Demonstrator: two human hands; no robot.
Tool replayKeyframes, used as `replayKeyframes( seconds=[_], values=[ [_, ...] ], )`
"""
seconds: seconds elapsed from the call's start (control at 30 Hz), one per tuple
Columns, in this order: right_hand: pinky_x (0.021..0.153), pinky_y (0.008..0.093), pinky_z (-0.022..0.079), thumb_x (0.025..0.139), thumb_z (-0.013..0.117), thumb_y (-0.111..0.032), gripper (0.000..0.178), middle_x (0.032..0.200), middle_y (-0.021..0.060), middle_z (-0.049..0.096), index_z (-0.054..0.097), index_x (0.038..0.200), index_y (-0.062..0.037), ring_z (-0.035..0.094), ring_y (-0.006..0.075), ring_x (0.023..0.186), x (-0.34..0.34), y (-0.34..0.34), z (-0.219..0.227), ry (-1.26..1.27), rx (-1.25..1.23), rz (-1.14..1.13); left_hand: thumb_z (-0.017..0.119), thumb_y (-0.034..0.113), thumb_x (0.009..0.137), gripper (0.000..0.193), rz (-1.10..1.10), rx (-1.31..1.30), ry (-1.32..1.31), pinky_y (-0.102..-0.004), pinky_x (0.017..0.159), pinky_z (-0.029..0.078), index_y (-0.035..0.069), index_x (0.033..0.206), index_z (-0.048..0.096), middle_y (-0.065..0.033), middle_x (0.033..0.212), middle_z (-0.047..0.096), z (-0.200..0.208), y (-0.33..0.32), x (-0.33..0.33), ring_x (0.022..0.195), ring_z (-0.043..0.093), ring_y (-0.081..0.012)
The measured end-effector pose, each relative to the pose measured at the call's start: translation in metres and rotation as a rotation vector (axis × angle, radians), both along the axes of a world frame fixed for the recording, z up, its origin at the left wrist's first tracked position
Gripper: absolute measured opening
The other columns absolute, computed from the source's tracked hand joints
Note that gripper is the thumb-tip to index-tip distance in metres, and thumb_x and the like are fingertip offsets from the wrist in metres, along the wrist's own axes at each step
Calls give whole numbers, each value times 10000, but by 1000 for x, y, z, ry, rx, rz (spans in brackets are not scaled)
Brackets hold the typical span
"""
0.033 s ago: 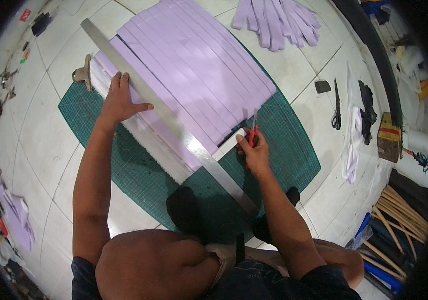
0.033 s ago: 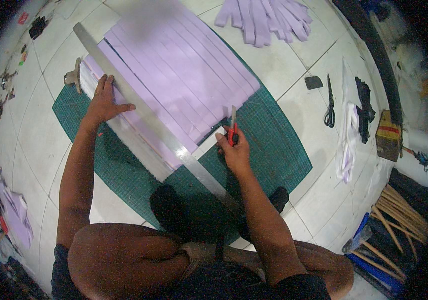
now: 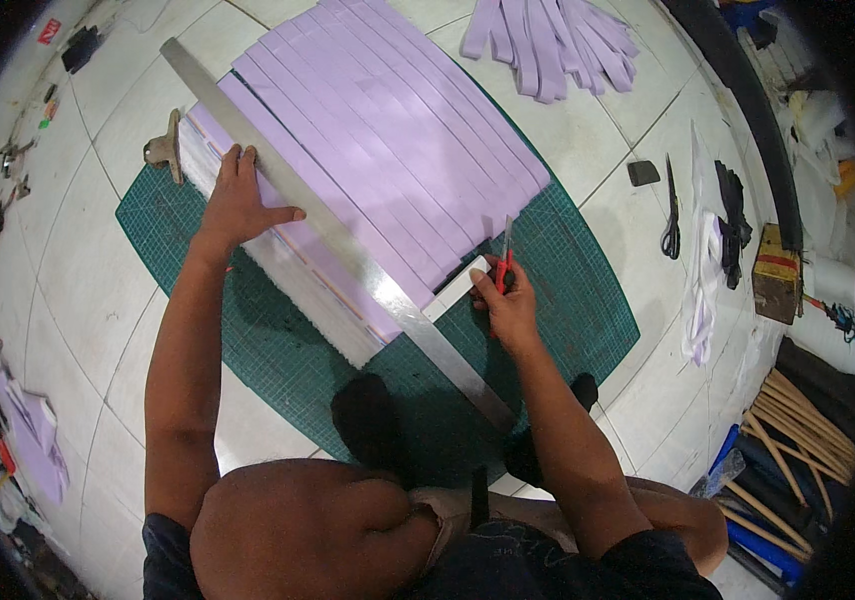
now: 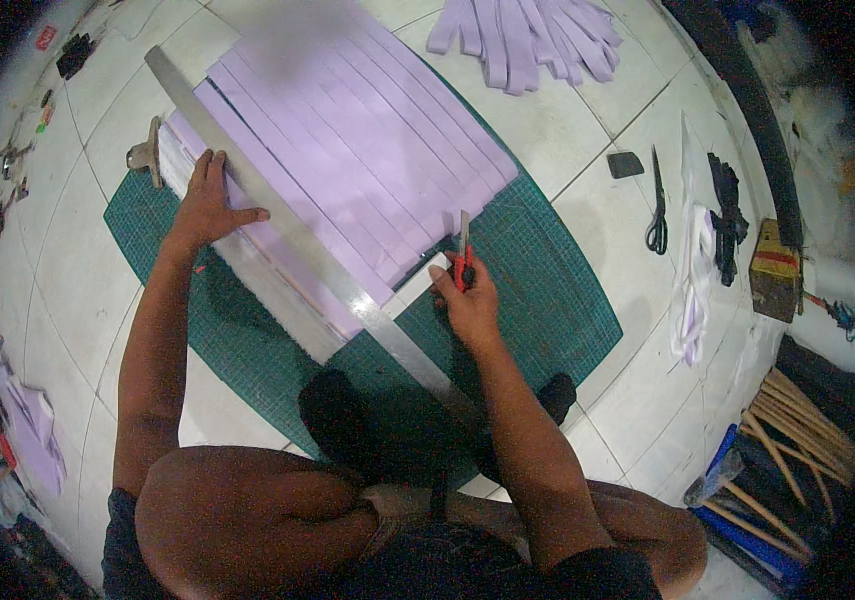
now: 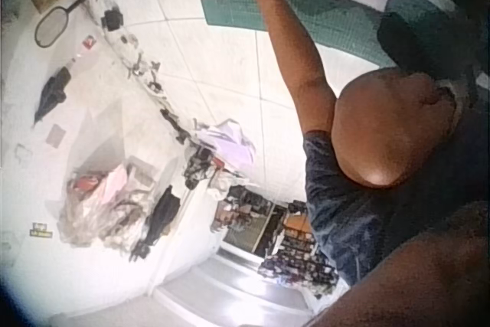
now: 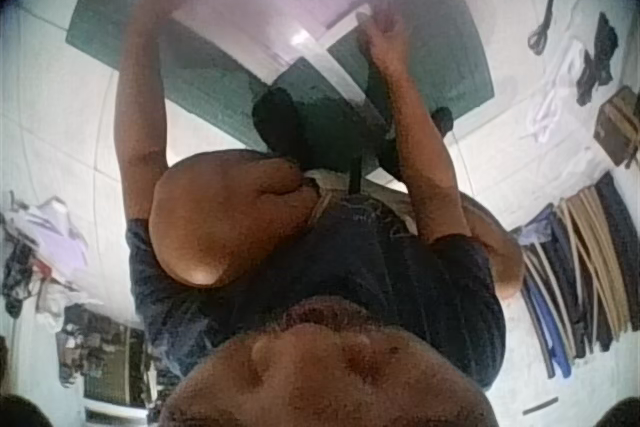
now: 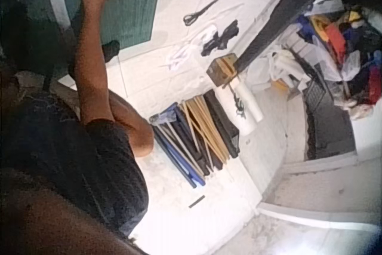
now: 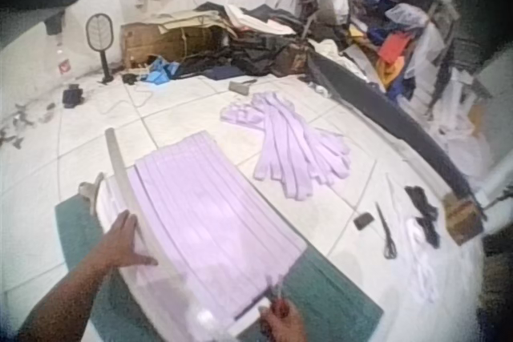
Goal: The person uses a utility knife and a metal ruler to cut long strips from a piece of light purple fabric on a green cutting mat.
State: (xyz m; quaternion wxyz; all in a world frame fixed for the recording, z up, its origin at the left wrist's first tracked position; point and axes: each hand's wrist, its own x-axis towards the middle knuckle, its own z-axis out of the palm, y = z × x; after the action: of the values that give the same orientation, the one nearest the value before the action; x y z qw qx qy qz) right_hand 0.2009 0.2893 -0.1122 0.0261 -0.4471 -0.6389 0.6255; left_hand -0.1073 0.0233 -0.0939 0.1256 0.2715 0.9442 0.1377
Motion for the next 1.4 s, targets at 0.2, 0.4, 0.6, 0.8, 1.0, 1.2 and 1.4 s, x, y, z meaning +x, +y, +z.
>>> replayKeyframes(
  seconds=[0.2, 0.4, 0.6, 0.8, 1.0, 1.2, 1.4],
  values=[
    [633, 277, 523, 863, 771, -210, 451, 924, 61, 655, 583, 1211, 6, 623, 130, 746, 0, 5, -10, 64, -23, -11, 901, 512, 557, 1244, -13, 40, -3, -460, 1157, 318, -113, 1447, 297, -360, 1511, 240, -6, -2, -3, 1408, 304, -466],
    [555, 266, 500, 882, 748, -222, 372, 866, 49, 643, 607, 1154, -12, 620, 135, 717, -3, 12, 7, 90, 50, -28, 880, 472, 608, 1055, 12, 11, 63, -468, 1108, 374, -100, 1370, 426, -343, 1448, 359, -6, -7, -3, 1364, 381, -448],
    [498, 244, 434, 889, 721, -199, 344, 848, 64, 643, 593, 1141, -4, 617, 129, 665, -67, 35, 50, 122, 90, -8, 700, 282, 836, 485, 177, 446, 437, -492, 976, 446, -51, 1173, 599, -273, 1202, 578, -15, 0, -58, 1159, 537, -418],
    [491, 246, 412, 908, 702, -237, 345, 891, 86, 651, 592, 1119, 13, 629, 131, 701, -180, 5, 65, 176, 109, 80, 667, 228, 875, 436, 310, 362, 579, -505, 1051, 392, -47, 1201, 579, -265, 1259, 558, -52, -1, -80, 1224, 499, -440],
    [517, 267, 420, 909, 691, -258, 377, 905, 83, 644, 572, 1135, 20, 636, 136, 725, -323, -18, 43, 270, 2, 168, 611, 218, 909, 429, 306, 439, 501, -532, 1080, 360, -41, 1246, 548, -279, 1289, 532, -50, 4, -79, 1245, 481, -456],
    [508, 272, 452, 903, 688, -233, 349, 903, 91, 651, 568, 1115, 17, 660, 151, 731, -434, -56, 21, 347, -42, 254, 587, 183, 917, 404, 345, 391, 465, -543, 1119, 319, -29, 1258, 544, -256, 1328, 516, -49, 5, -79, 1287, 454, -447],
    [449, 292, 469, 880, 694, -201, 279, 864, 79, 646, 588, 1054, -11, 675, 160, 684, -465, -76, 5, 234, 69, 293, 579, 173, 918, 417, 352, 380, 417, -538, 1142, 290, 1, 1294, 526, -247, 1364, 504, -49, 1, -80, 1325, 430, -434]
  ],
)
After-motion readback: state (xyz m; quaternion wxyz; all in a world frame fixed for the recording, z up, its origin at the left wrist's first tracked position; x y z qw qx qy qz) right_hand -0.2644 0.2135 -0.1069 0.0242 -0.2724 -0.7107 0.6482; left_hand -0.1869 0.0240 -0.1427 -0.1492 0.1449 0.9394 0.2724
